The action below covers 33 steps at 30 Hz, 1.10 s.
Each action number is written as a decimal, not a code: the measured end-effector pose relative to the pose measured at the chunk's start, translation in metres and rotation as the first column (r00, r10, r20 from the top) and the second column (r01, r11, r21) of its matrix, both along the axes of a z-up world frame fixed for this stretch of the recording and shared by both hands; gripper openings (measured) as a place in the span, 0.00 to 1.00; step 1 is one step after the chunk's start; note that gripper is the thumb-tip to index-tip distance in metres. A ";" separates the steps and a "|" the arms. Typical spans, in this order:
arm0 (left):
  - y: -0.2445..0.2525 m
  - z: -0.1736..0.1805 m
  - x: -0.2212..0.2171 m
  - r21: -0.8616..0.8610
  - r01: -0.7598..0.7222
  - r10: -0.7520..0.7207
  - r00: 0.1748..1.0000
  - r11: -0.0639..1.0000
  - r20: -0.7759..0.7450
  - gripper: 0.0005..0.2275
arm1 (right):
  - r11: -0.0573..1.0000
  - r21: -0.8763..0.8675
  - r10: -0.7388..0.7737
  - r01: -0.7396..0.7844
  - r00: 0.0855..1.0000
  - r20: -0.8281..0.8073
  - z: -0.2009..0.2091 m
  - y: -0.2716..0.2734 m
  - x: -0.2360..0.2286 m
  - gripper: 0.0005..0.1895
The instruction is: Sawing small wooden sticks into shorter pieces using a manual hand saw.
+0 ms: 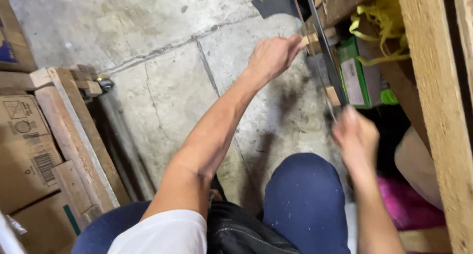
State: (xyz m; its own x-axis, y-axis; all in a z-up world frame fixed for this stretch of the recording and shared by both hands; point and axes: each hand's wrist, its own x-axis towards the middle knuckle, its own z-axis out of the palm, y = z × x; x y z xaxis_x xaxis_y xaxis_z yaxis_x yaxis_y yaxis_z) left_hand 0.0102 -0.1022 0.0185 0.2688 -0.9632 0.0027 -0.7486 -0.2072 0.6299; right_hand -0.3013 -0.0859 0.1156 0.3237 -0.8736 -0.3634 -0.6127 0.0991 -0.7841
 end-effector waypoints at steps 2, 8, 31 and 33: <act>-0.003 0.008 -0.003 0.023 0.011 -0.011 1.000 1.000 -0.007 0.23 | 0.990 -0.080 0.119 -0.113 0.990 0.080 0.014 -0.020 0.039 0.34; -0.007 0.024 0.013 0.019 0.032 -0.032 0.999 0.999 0.006 0.23 | 0.962 -0.161 0.227 -0.220 0.973 0.027 0.048 0.036 -0.045 0.34; 0.018 -0.015 -0.020 -0.048 -0.008 0.011 0.998 0.999 0.069 0.17 | 0.889 -0.301 0.350 -0.345 0.936 -0.038 -0.026 -0.039 0.039 0.30; -0.004 -0.076 -0.019 -0.099 -0.006 0.029 0.972 0.995 0.232 0.16 | 0.939 -0.219 0.303 -0.265 0.939 0.163 -0.030 -0.053 0.053 0.34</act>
